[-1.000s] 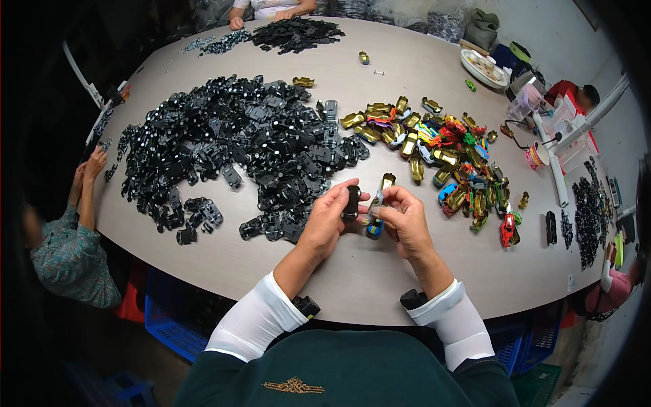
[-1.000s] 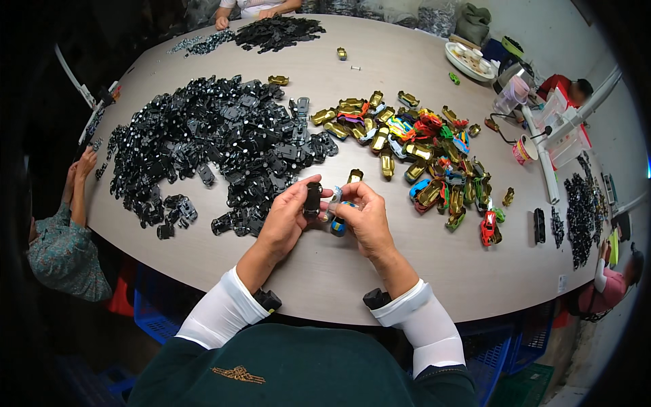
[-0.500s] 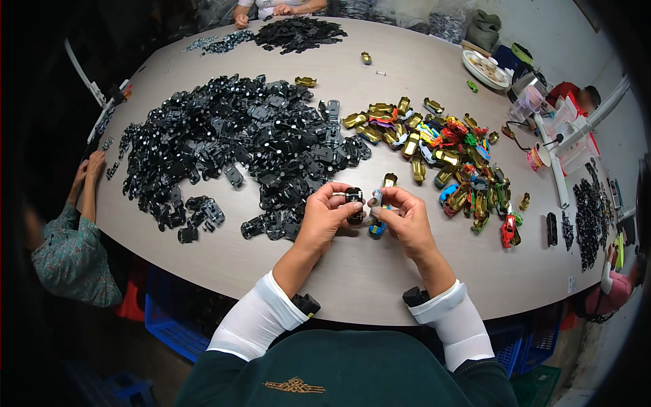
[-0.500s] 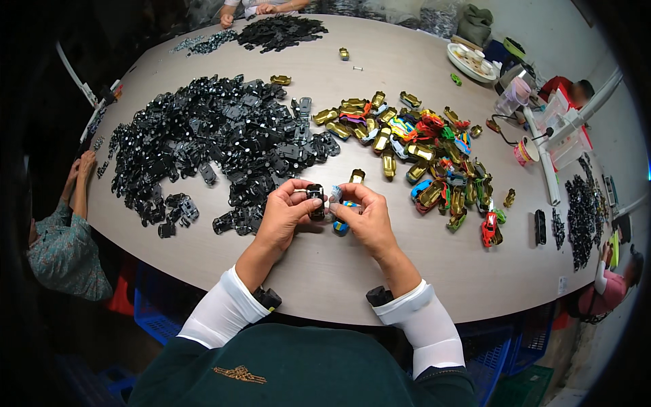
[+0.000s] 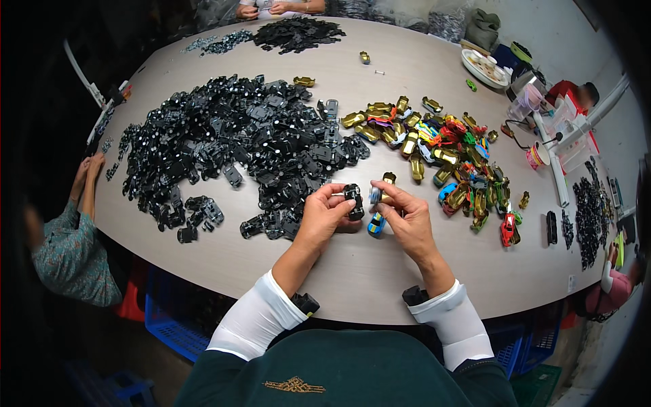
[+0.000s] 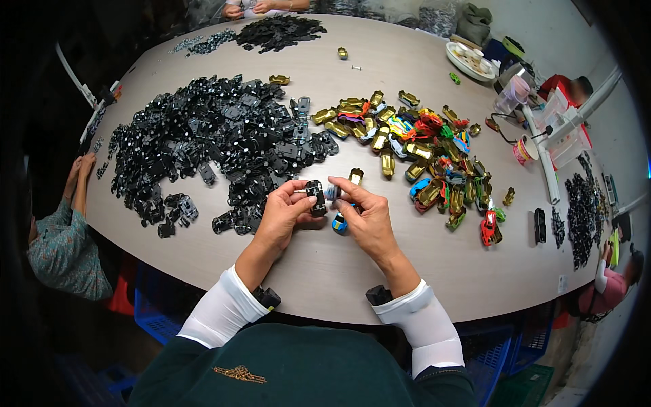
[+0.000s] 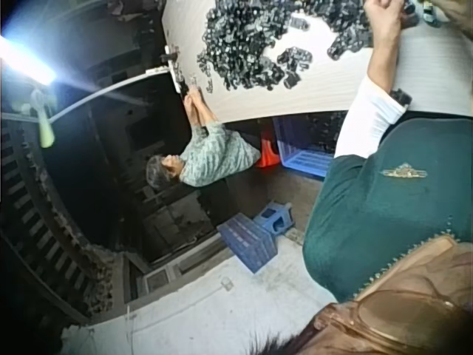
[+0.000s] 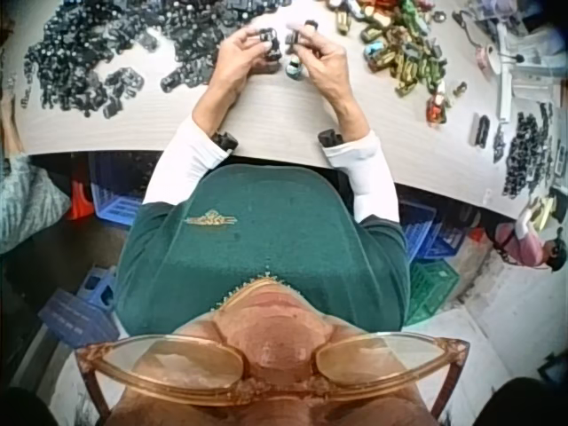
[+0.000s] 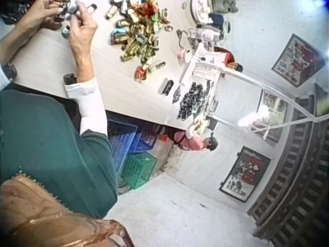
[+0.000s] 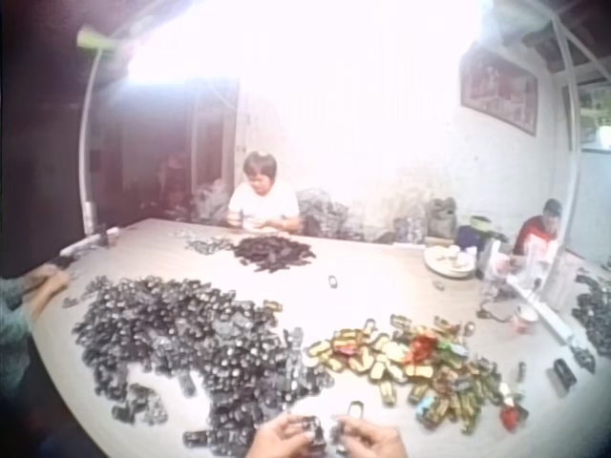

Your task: The person assembles small toy cars by hand at a large table. They pick up a black chassis and a colored body, then snap the two parts together to form a complete car. The person repeats this process with various colored bodies, placing the finished cars into a pile on the table.

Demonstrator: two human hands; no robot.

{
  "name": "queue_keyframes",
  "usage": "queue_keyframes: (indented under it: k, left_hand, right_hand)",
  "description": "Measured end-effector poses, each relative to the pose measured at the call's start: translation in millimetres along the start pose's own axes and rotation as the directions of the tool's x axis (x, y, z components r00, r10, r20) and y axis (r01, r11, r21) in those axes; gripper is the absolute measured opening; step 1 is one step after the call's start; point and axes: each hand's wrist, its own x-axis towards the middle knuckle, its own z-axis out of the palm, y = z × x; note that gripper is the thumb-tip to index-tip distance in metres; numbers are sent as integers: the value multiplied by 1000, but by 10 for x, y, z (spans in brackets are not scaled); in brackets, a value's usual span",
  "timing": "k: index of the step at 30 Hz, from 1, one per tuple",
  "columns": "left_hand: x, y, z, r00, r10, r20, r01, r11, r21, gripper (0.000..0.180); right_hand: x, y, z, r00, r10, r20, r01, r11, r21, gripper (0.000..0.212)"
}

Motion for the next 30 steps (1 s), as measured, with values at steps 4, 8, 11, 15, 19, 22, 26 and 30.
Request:
queue_keyframes:
  k: [4, 8, 11, 15, 19, 22, 26, 30]
  left_hand:
    - [-29, 33, 38, 999, -5, 36, 3, 999, 42, 29]
    - [-52, 23, 88, 999, 17, 29, -19, 997, 71, 25]
    - [-49, 22, 74, 997, 73, -6, -71, 990, 120, 24]
    - [-70, 30, 106, 995, 101, -26, -95, 982, 160, 22]
    - [-73, 3, 97, 988, 152, 0, -147, 959, 243, 21]
    - [-60, -19, 84, 976, 217, 17, -212, 927, 309, 24]
    - [-36, -65, 41, 949, 308, 70, -308, 851, 425, 27]
    - [-23, -88, 48, 938, 335, 84, -336, 827, 450, 27]
  right_hand:
    - [1, -48, 4, 998, 28, 61, -30, 999, 32, 22]
    - [-25, -14, 71, 997, -47, -64, 36, 985, -166, 25]
    - [-51, -206, 137, 998, -29, -63, 4, 929, -371, 34]
    - [-72, -68, 160, 981, -191, 15, 171, 839, -516, 45]
    - [-64, -34, 164, 979, -206, 13, 180, 824, -537, 45]
    - [-64, -46, 170, 979, -203, -2, 170, 824, -541, 44]
    - [-67, -41, 166, 981, -194, -24, 151, 831, -536, 43]
    - [-64, -10, 157, 975, -219, -22, 171, 816, -553, 43]
